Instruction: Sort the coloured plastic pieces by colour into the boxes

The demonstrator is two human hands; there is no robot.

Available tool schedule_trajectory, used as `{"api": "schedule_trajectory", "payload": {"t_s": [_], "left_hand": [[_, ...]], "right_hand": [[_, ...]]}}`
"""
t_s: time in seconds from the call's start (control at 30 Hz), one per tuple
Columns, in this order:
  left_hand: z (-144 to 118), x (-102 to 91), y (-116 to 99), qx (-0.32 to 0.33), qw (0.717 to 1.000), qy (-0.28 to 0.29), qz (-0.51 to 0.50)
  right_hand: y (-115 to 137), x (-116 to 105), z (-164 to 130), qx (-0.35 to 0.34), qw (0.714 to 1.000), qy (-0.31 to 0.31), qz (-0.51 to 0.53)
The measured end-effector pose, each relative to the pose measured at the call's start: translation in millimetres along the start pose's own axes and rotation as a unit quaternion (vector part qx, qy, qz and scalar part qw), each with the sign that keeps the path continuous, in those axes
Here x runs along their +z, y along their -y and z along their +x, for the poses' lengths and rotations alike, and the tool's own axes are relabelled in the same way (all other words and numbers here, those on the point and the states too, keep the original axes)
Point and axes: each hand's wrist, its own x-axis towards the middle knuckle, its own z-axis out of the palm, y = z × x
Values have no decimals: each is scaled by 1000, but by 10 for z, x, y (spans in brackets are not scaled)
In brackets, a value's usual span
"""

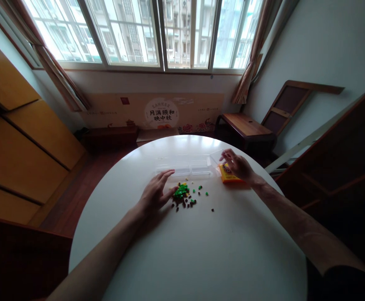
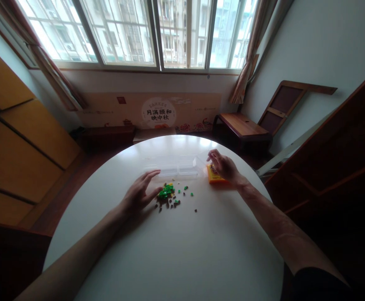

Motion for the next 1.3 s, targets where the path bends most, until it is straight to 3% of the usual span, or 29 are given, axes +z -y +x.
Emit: {"api": "schedule_trajectory", "payload": {"t_s": [0.33, 0.5, 0.83, 1.3], "left_hand": [[-22, 4, 18, -3, 1000, 4, 2], [-12, -3, 15, -11, 1000, -11, 21], [-30, 1, 117, -95, 990, -78, 65], [-34, -25, 197, -151, 984, -78, 60]], "right_hand": [[-188, -148, 11, -103, 980, 16, -172], [-171, -229, 105, -116, 961, 44, -248], [-28, -191, 264, -92, 953, 84, -277], [243, -1, 346, -86, 955, 80, -272]]}}
